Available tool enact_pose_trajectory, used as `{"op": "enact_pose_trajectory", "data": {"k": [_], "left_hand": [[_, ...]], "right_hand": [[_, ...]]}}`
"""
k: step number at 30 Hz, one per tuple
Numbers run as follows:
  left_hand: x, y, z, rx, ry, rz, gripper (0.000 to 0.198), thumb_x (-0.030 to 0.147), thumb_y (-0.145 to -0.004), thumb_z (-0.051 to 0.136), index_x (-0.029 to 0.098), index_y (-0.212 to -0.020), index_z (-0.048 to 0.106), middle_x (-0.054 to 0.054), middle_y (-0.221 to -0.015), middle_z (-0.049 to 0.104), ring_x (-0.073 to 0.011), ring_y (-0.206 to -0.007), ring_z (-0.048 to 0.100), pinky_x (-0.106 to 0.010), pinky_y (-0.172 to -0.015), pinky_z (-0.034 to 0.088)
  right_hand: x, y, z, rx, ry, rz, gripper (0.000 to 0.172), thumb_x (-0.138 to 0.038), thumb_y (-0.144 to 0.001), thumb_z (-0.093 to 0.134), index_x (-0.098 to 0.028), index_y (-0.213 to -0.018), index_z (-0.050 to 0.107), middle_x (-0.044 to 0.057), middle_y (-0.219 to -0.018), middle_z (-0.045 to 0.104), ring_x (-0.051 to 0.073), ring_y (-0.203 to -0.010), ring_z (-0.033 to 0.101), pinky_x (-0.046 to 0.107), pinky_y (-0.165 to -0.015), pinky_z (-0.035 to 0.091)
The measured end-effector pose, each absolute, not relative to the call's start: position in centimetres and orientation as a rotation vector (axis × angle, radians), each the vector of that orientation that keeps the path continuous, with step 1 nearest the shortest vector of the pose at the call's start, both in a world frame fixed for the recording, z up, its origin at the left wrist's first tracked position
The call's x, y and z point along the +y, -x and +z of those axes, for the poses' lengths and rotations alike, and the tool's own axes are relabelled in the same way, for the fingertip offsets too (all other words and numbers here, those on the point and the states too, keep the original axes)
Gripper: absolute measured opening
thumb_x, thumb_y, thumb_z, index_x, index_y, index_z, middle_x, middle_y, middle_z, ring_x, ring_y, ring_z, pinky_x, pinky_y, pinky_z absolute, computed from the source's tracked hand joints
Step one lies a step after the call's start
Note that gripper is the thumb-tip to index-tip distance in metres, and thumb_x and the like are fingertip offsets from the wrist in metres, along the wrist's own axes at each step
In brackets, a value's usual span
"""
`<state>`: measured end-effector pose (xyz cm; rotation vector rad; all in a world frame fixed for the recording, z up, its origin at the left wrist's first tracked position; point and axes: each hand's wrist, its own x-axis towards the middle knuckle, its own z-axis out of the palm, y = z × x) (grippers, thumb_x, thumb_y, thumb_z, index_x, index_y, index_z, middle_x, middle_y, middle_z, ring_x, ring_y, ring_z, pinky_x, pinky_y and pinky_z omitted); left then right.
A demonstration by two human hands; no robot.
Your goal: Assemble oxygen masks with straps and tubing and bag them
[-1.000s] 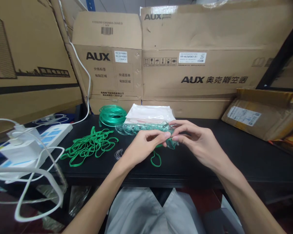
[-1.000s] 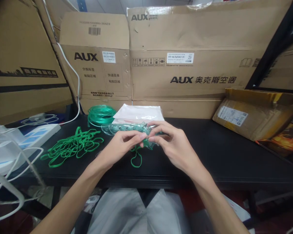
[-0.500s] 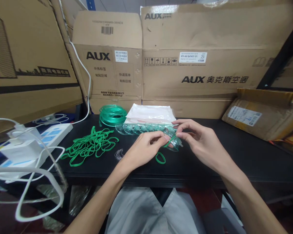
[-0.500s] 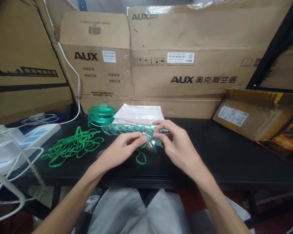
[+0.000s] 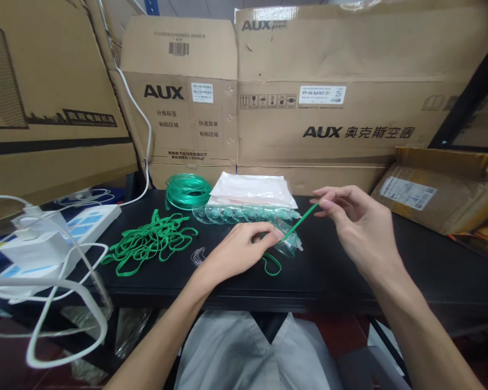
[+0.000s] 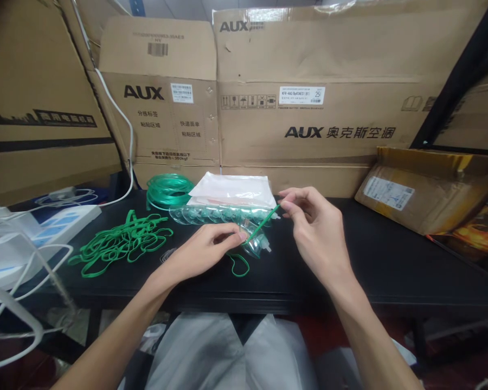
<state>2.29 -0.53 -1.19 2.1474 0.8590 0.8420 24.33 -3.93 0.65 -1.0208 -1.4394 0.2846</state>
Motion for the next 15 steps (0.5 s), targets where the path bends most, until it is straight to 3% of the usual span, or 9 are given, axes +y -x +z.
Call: {"op": "enact_pose_trajectory", "data": {"k": [3, 6, 10, 15], "left_hand": [[-0.3, -2.2, -1.3, 0.845, -2.133, 0.871, 0.039, 0.049, -0.102, 0.049, 0.02, -0.086, 0.069, 0.002, -0.082, 0.062, -0.016, -0.075, 0.05, -0.026, -0.07, 0.037], [0.0, -2.2, -1.5, 0.843, -2.1, 0.909, 0.041, 0.051, -0.102, 0.049, 0.019, -0.083, 0.066, 0.002, -0.076, 0.056, -0.015, -0.071, 0.046, -0.026, -0.066, 0.035], [0.1, -2.0, -1.6, 0.833, -2.111, 0.891, 0.043, 0.053, -0.103, 0.048, 0.019, -0.082, 0.066, 0.002, -0.075, 0.058, -0.0151, -0.07, 0.047, -0.027, -0.064, 0.034], [0.1, -1.2, -0.9, 0.977, -2.28, 1.041, 0.034, 0.051, -0.101, 0.054, 0.025, -0.107, 0.075, 0.0, -0.106, 0.074, -0.0184, -0.084, 0.06, -0.028, -0.079, 0.042]], "right_hand": [[-3.3, -24.5, -0.1, -1.578, 1.085, 0.453, 0.023, -0.044, -0.092, 0.071, -0.024, -0.099, 0.062, 0.009, -0.116, 0.072, 0.028, -0.105, 0.07, 0.043, -0.085, 0.061], [-3.0, -24.4, -0.7, -1.664, 1.166, 0.71, 0.045, -0.052, -0.086, 0.076, -0.026, -0.117, 0.055, 0.01, -0.117, 0.072, 0.028, -0.101, 0.072, 0.041, -0.077, 0.062], [-3.2, -23.6, -1.0, -1.717, 1.159, 0.947, 0.049, -0.049, -0.086, 0.078, -0.024, -0.119, 0.052, 0.004, -0.098, 0.072, 0.022, -0.085, 0.072, 0.038, -0.074, 0.062], [-2.8, -23.7, -1.1, -1.694, 1.173, 0.93, 0.046, -0.046, -0.084, 0.08, -0.022, -0.115, 0.055, 0.002, -0.085, 0.07, 0.022, -0.082, 0.072, 0.035, -0.07, 0.059]]}}
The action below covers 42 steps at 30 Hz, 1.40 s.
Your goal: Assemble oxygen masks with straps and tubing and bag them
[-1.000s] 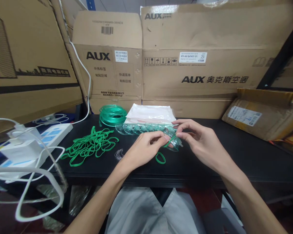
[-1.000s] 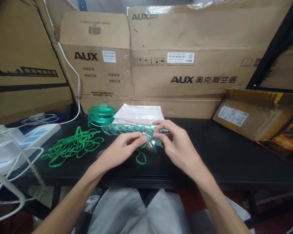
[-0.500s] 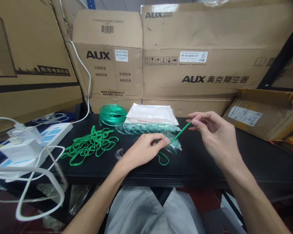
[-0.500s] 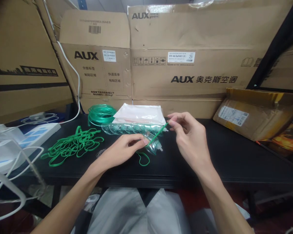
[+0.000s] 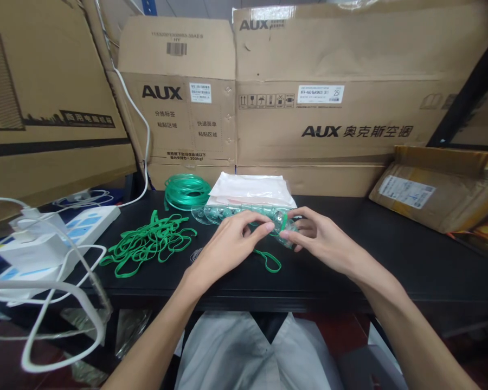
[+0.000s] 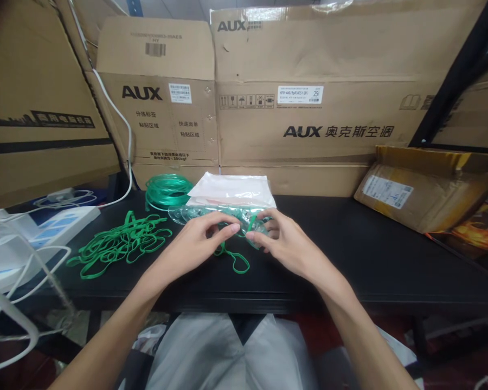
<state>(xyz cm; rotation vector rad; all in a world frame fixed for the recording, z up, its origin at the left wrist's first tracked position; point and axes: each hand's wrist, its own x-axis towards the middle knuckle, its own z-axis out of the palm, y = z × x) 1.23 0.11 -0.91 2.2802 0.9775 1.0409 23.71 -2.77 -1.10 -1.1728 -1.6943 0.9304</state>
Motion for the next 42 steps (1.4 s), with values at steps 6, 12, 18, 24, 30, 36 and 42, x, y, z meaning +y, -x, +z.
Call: {"op": "enact_pose_trajectory", "data": {"k": [6, 12, 18, 24, 30, 36, 42], "left_hand": [[0.6, 1.1, 0.0, 1.145, -2.418, 0.985, 0.032, 0.047, -0.101, 0.055, 0.025, -0.1, 0.077, -0.001, -0.103, 0.077, -0.0215, -0.088, 0.064, -0.029, -0.079, 0.042], [0.5, 3.2, 0.5, 1.29, -2.414, 0.677, 0.027, 0.045, -0.097, 0.059, 0.028, -0.097, 0.079, 0.0, -0.095, 0.075, -0.0213, -0.084, 0.066, -0.028, -0.071, 0.042], [0.6, 2.8, 0.3, 1.208, -2.441, 0.523, 0.014, 0.04, -0.089, 0.069, 0.029, -0.09, 0.079, 0.003, -0.087, 0.073, -0.0176, -0.079, 0.064, -0.025, -0.069, 0.041], [1.2, 2.4, -1.0, 1.189, -2.436, 0.506, 0.011, 0.038, -0.088, 0.071, 0.029, -0.088, 0.078, 0.003, -0.093, 0.073, -0.0178, -0.086, 0.065, -0.025, -0.074, 0.042], [1.1, 2.4, -0.6, 1.077, -2.444, 0.551, 0.016, 0.039, -0.093, 0.067, 0.028, -0.089, 0.078, 0.002, -0.094, 0.071, -0.0175, -0.084, 0.063, -0.026, -0.075, 0.042], [1.0, 2.1, 0.3, 0.948, -2.176, 0.796, 0.027, 0.047, -0.095, 0.065, 0.023, -0.096, 0.076, 0.001, -0.084, 0.07, -0.0169, -0.08, 0.061, -0.025, -0.071, 0.041], [0.8, 0.3, 0.3, 0.831, -1.782, 1.184, 0.025, 0.043, -0.09, 0.074, 0.018, -0.095, 0.075, 0.0, -0.089, 0.069, -0.0088, -0.065, 0.051, -0.021, -0.061, 0.038]], "right_hand": [[-2.2, -24.9, -1.2, -1.707, 1.228, 0.877, 0.05, -0.045, -0.082, 0.082, -0.021, -0.119, 0.059, 0.005, -0.094, 0.073, 0.024, -0.087, 0.073, 0.036, -0.071, 0.059], [-2.3, -25.5, -1.1, -1.708, 1.28, 0.883, 0.053, -0.049, -0.079, 0.083, -0.02, -0.118, 0.061, 0.008, -0.105, 0.07, 0.025, -0.092, 0.072, 0.037, -0.074, 0.058], [-2.0, -25.6, -1.4, -1.717, 1.284, 0.87, 0.051, -0.049, -0.078, 0.084, -0.02, -0.115, 0.062, 0.005, -0.098, 0.068, 0.023, -0.087, 0.071, 0.036, -0.073, 0.057], [-2.0, -25.5, -1.6, -1.767, 1.264, 0.86, 0.045, -0.047, -0.082, 0.081, -0.022, -0.114, 0.062, 0.003, -0.093, 0.067, 0.021, -0.083, 0.068, 0.036, -0.072, 0.056], [-1.7, -25.7, -1.6, -1.774, 1.191, 0.83, 0.043, -0.041, -0.078, 0.086, -0.024, -0.109, 0.061, 0.0, -0.096, 0.065, 0.018, -0.086, 0.064, 0.035, -0.08, 0.054], [-1.9, -25.4, -1.3, -1.726, 1.061, 0.913, 0.043, -0.037, -0.075, 0.089, -0.025, -0.104, 0.06, 0.0, -0.107, 0.064, 0.018, -0.099, 0.064, 0.033, -0.091, 0.053], [-3.2, -24.4, -0.2, -1.64, 0.933, 1.11, 0.045, -0.027, -0.082, 0.085, -0.03, -0.12, 0.061, 0.0, -0.125, 0.065, 0.018, -0.114, 0.065, 0.031, -0.097, 0.054]]}}
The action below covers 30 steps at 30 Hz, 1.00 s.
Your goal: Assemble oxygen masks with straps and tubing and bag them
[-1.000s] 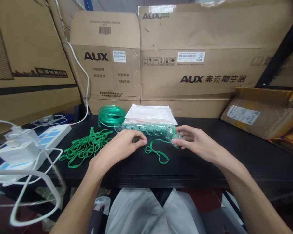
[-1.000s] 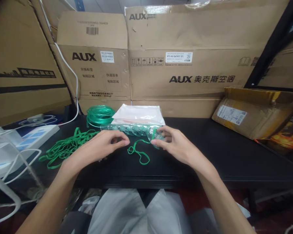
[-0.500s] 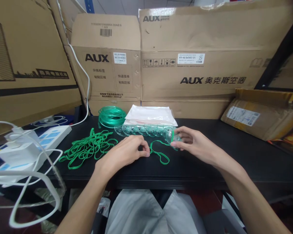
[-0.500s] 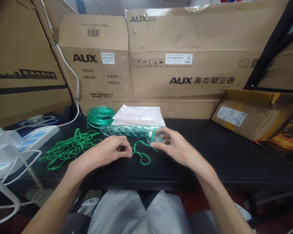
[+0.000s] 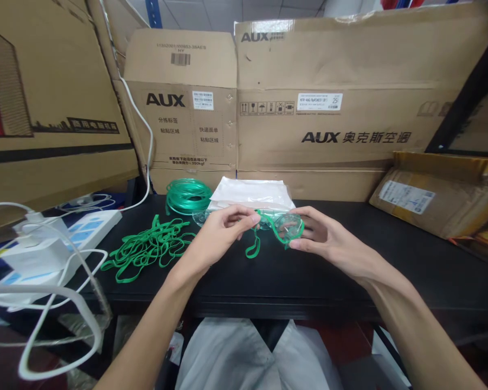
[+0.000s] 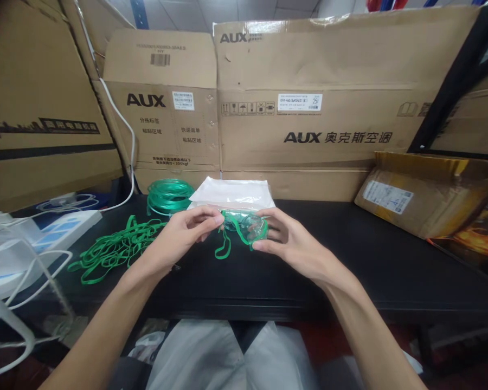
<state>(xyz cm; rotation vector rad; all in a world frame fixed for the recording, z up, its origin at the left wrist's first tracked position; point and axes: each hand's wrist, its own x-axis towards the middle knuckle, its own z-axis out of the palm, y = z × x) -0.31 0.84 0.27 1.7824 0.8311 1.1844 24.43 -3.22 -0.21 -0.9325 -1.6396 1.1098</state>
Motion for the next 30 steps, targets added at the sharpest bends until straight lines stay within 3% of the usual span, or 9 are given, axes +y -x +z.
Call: {"op": "enact_pose_trajectory", "data": {"k": [3, 9, 13, 17, 21, 30], "left_hand": [[0.3, -0.5, 0.4, 0.773, -1.566, 1.268, 0.028, 0.043, -0.087, 0.078, 0.017, -0.098, 0.075, 0.0, -0.084, 0.066, -0.005, -0.057, 0.044, -0.019, -0.053, 0.033], [-0.7, -0.7, 1.3, 0.614, -1.274, 1.357, 0.026, 0.039, -0.087, 0.08, 0.014, -0.093, 0.075, -0.001, -0.096, 0.066, 0.0025, -0.049, 0.034, -0.014, -0.044, 0.027], [-1.0, -1.1, 1.3, 0.568, -1.167, 1.363, 0.022, 0.035, -0.087, 0.08, 0.013, -0.092, 0.076, -0.002, -0.101, 0.068, 0.0047, -0.047, 0.032, -0.011, -0.042, 0.028], [-1.0, -1.8, 0.8, 0.633, -1.231, 1.413, 0.023, 0.034, -0.084, 0.082, 0.014, -0.094, 0.078, -0.004, -0.098, 0.073, 0.0021, -0.048, 0.039, -0.013, -0.041, 0.029], [-1.0, -2.4, 0.3, 0.74, -1.331, 1.461, 0.027, 0.036, -0.08, 0.085, 0.015, -0.094, 0.077, -0.005, -0.091, 0.076, -0.0022, -0.046, 0.046, -0.018, -0.04, 0.029], [-0.8, -2.6, -0.1, 0.761, -1.461, 1.516, 0.024, 0.036, -0.08, 0.085, 0.017, -0.089, 0.075, 0.0, -0.08, 0.073, -0.0028, -0.042, 0.048, -0.019, -0.042, 0.033]], "right_hand": [[-3.4, -24.0, 0.1, -1.725, 0.927, 1.028, 0.044, -0.024, -0.083, 0.082, -0.03, -0.124, 0.065, 0.001, -0.135, 0.064, 0.02, -0.121, 0.064, 0.033, -0.104, 0.052], [-2.6, -24.1, -0.9, -1.89, 0.974, 0.546, 0.03, -0.017, -0.088, 0.072, -0.029, -0.115, 0.07, 0.003, -0.124, 0.067, 0.024, -0.118, 0.064, 0.039, -0.103, 0.051], [-2.6, -23.9, -1.1, -2.006, 0.999, 0.203, 0.03, -0.011, -0.093, 0.062, -0.029, -0.116, 0.07, 0.003, -0.127, 0.068, 0.024, -0.12, 0.063, 0.043, -0.107, 0.046], [-3.2, -23.3, -0.6, -1.921, 0.986, 0.382, 0.026, -0.021, -0.091, 0.071, -0.029, -0.116, 0.068, 0.002, -0.121, 0.072, 0.025, -0.116, 0.066, 0.041, -0.105, 0.05], [-3.7, -22.8, -0.2, -1.805, 0.944, 0.623, 0.033, -0.034, -0.085, 0.08, -0.029, -0.115, 0.066, 0.002, -0.117, 0.073, 0.027, -0.114, 0.069, 0.042, -0.105, 0.054], [-4.0, -22.2, -0.2, -1.757, 0.842, 0.846, 0.037, -0.03, -0.08, 0.086, -0.029, -0.112, 0.068, 0.001, -0.115, 0.073, 0.025, -0.112, 0.07, 0.04, -0.103, 0.057]]}}
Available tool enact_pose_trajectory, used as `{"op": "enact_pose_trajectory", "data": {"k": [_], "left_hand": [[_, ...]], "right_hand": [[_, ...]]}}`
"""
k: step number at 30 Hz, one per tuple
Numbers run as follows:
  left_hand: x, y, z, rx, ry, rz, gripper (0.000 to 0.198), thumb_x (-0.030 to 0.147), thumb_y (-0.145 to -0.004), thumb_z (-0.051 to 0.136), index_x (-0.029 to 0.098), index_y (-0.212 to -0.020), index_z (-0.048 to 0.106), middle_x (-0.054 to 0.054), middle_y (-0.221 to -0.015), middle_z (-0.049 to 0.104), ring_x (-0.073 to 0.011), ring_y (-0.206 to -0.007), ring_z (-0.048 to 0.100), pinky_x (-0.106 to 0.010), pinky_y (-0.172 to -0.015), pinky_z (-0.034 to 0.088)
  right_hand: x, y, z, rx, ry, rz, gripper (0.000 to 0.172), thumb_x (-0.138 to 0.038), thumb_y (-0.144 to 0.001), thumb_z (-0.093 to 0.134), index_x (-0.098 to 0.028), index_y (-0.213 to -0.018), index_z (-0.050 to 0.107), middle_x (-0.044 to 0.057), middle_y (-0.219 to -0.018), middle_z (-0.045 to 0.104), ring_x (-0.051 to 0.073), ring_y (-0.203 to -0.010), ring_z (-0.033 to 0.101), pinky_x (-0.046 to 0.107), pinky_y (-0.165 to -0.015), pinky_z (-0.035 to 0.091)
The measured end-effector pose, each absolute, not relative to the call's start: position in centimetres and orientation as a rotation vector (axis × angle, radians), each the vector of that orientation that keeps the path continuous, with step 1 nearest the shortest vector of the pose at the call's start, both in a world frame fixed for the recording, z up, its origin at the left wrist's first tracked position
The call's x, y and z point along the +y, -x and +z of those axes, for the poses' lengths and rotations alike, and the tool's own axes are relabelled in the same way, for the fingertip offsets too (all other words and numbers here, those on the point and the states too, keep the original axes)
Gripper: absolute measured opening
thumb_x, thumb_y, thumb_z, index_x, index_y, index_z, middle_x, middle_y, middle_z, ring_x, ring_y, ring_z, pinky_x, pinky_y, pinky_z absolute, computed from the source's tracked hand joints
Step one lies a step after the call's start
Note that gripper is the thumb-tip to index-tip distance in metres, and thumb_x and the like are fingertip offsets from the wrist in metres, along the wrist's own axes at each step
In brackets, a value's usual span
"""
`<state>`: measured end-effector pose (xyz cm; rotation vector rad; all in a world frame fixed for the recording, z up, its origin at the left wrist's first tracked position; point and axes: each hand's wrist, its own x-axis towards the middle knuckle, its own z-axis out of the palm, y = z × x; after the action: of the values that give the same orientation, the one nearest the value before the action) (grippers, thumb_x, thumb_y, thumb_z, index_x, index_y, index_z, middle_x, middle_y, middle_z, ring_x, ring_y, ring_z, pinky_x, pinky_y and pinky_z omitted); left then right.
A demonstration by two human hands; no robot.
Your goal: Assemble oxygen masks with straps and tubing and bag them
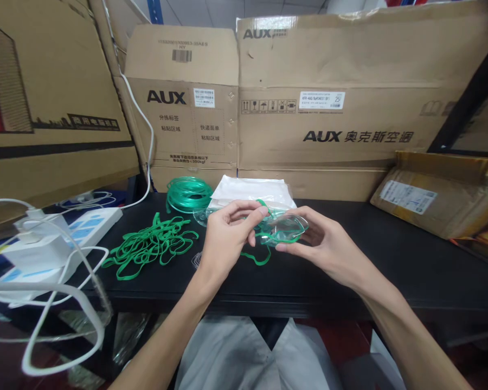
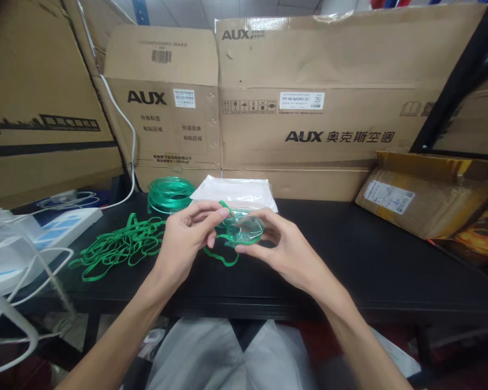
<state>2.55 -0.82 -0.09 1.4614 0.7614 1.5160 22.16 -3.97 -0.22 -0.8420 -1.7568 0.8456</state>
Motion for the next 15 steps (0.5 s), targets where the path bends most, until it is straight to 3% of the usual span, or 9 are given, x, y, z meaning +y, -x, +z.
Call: {"op": "enact_pose_trajectory", "data": {"k": [15], "left_hand": [[-0.96, -2.42, -0.53, 0.813, -1.665, 1.569, 0.021, 0.038, -0.085, 0.08, 0.019, -0.092, 0.074, -0.001, -0.089, 0.074, -0.0059, -0.045, 0.052, -0.021, -0.046, 0.042]], "right_hand": [[-4.18, -21.84, 0.12, -1.748, 0.909, 0.818, 0.034, -0.034, -0.08, 0.085, -0.028, -0.109, 0.069, 0.002, -0.107, 0.076, 0.026, -0.102, 0.073, 0.04, -0.093, 0.06]]}}
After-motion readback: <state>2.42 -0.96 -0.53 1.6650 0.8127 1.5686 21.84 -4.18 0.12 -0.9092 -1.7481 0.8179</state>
